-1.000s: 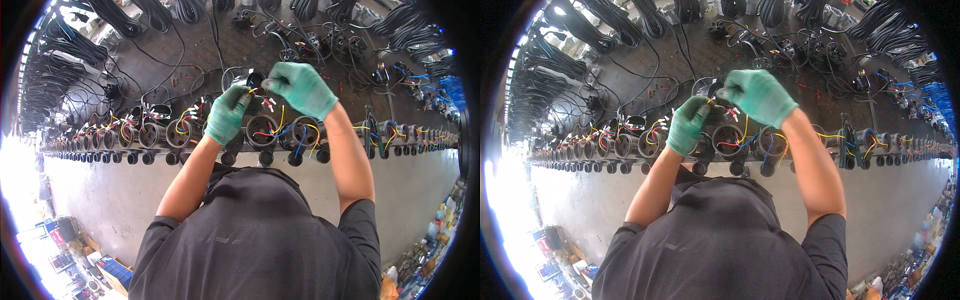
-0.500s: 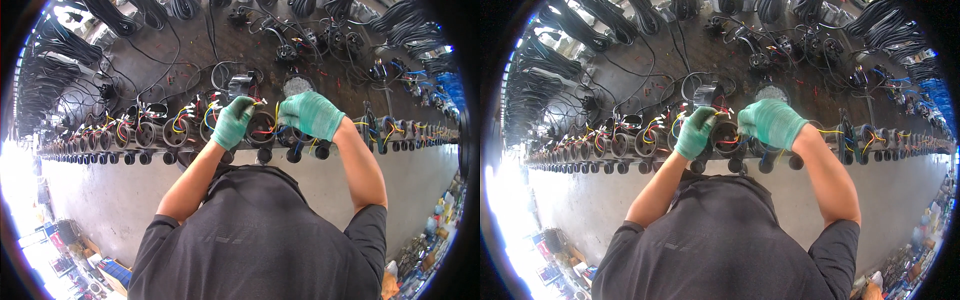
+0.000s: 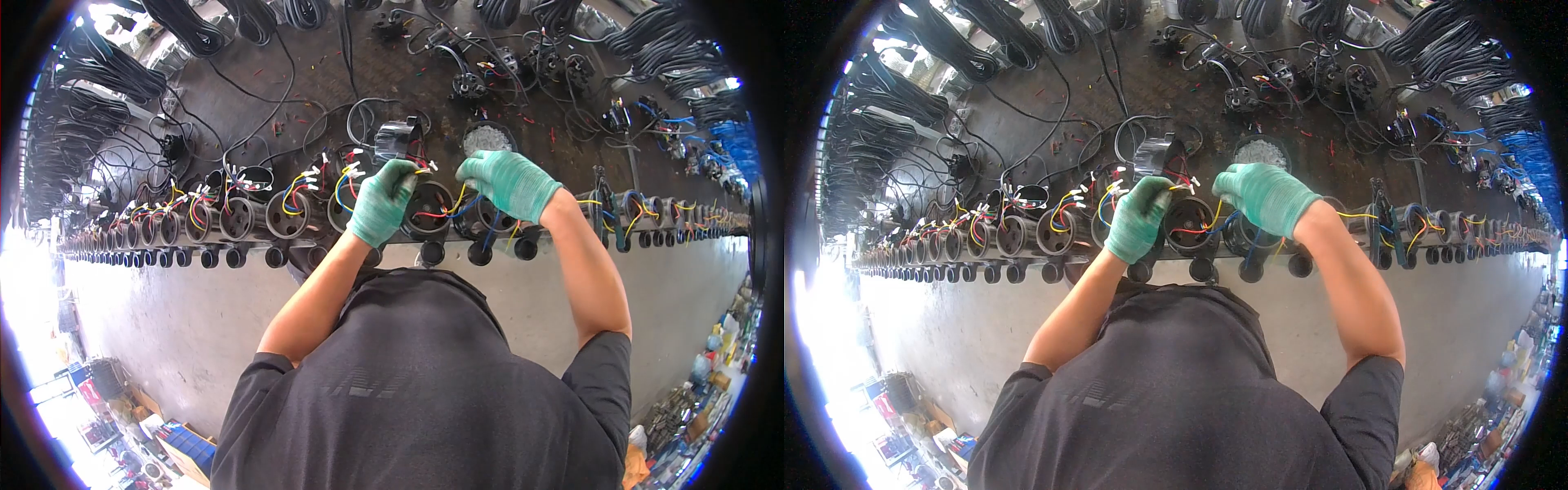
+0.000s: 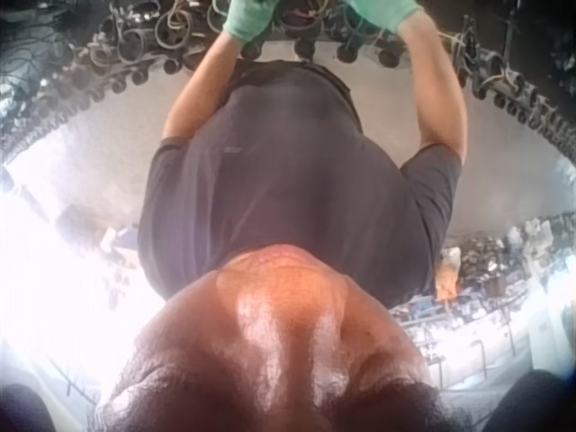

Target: The person connects electrical wires and harnesses to a row of circular motor housings aligned on a rack, inserting connectors into sockets by hand.

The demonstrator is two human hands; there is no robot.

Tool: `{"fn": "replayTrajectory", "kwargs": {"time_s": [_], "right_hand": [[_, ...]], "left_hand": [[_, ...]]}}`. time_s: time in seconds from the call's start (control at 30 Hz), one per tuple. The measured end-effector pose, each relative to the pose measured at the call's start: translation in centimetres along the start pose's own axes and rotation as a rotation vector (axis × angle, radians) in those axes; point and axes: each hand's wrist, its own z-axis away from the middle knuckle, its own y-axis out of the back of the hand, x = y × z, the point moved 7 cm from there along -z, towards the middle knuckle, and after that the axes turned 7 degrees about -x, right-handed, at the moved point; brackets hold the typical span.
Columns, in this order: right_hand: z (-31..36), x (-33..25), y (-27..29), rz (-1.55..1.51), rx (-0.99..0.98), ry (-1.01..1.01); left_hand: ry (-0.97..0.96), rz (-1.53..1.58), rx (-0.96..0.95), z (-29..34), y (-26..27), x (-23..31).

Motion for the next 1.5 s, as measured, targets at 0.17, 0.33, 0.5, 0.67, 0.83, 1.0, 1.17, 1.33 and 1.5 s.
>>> {"fn": "replayTrajectory", "kwargs": {"time_s": [0.17,0.33,0.5,0.67,0.83,1.0,1.17,1.33,1.5], "right_hand": [[0.3,0.1,0.9,-0.112,-0.093,-0.089],[-0.1,-0.6,-0.5,-0.327,-0.118,-0.151],[-1.1,-3.1,-0.3,-0.255,0.176,0.084],[-1.9,-3.9,-0.6,-0.04,0.361,0.103],[-2.2,-2.7,-1.9,-0.114,0.365,-0.028],[-2.2,-2.7,-2.5,-0.236,0.423,-0.038],[-2.2,-2.7,-3.3,-0.412,0.464,-0.079],[-2.3,-2.6,-3.5,-0.376,0.503,-0.091],[-2.5,-2.3,-3.5,-0.414,0.439,-0.126]], "left_hand": [[-0.021,0.016,0.0,0.0,-0.1,0.4],[0.068,-0.017,-0.062,0.1,-0.3,-0.2],[0.058,-0.126,-0.039,0.0,-0.6,0.3],[0.029,-0.058,0.001,0.0,-0.8,0.3],[-0.003,-0.045,0.042,0.1,-0.5,0.6],[0.038,-0.045,-0.032,0.2,-0.5,0.3],[-0.021,0.009,-0.044,0.3,-0.9,1.5],[-0.025,-0.058,-0.006,0.3,-0.7,1.6],[-0.049,-0.09,-0.006,0.4,-0.3,1.6]]}}
